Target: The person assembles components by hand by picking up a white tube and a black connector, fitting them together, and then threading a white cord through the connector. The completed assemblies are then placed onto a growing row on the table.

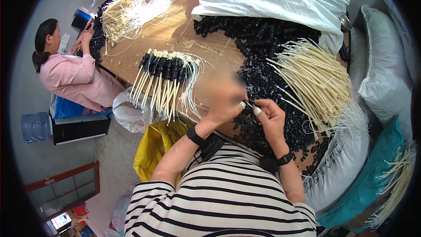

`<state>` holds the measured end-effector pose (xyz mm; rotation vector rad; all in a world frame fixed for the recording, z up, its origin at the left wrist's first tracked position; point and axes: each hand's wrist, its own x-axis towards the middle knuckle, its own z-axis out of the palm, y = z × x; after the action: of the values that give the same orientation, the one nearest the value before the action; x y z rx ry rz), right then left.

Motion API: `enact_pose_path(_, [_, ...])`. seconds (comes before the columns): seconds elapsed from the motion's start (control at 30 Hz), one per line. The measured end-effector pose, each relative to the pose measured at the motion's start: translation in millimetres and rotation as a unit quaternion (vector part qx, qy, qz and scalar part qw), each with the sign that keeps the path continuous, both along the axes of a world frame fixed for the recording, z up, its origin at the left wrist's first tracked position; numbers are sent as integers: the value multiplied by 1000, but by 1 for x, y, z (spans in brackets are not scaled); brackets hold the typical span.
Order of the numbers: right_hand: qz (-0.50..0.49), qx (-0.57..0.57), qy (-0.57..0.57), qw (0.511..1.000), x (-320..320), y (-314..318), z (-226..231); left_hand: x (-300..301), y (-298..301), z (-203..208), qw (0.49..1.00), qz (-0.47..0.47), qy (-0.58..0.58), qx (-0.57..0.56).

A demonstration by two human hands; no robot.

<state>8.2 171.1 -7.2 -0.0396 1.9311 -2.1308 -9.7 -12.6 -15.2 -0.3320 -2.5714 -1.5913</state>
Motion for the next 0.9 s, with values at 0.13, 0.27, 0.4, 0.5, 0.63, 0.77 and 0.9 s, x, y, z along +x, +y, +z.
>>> enact_pose_path(0.13, [-3, -283, -120, 952, -6, 14, 3, 9, 11, 11, 994, -106, 18, -36])
enact_pose_path(0.27, [-13, -278, -102, 955, -6, 27, 12, 9, 2, -12, 987, -133, -25, -83])
enact_pose_path(0.4, [-48, -88, -35, 994, -12, 30, 13, 7, -1, -5, 991, -96, -50, -81])
enact_pose_path(0.5, [-113, 23, 15, 993, -17, 38, 10, 5, -7, -4, 993, -85, -61, -46])
enact_pose_path(0.63, [-154, 648, 412, 622, -23, 39, 36, 9, -11, 2, 991, -104, -51, -61])
enact_pose_path(0.77, [-16, 294, 409, 864, -23, 15, 36, 7, 0, 14, 985, -169, -20, -31])
enact_pose_path(0.9, [120, 220, 136, 958, -17, 34, -7, 9, -6, 18, 997, -37, -30, -59])
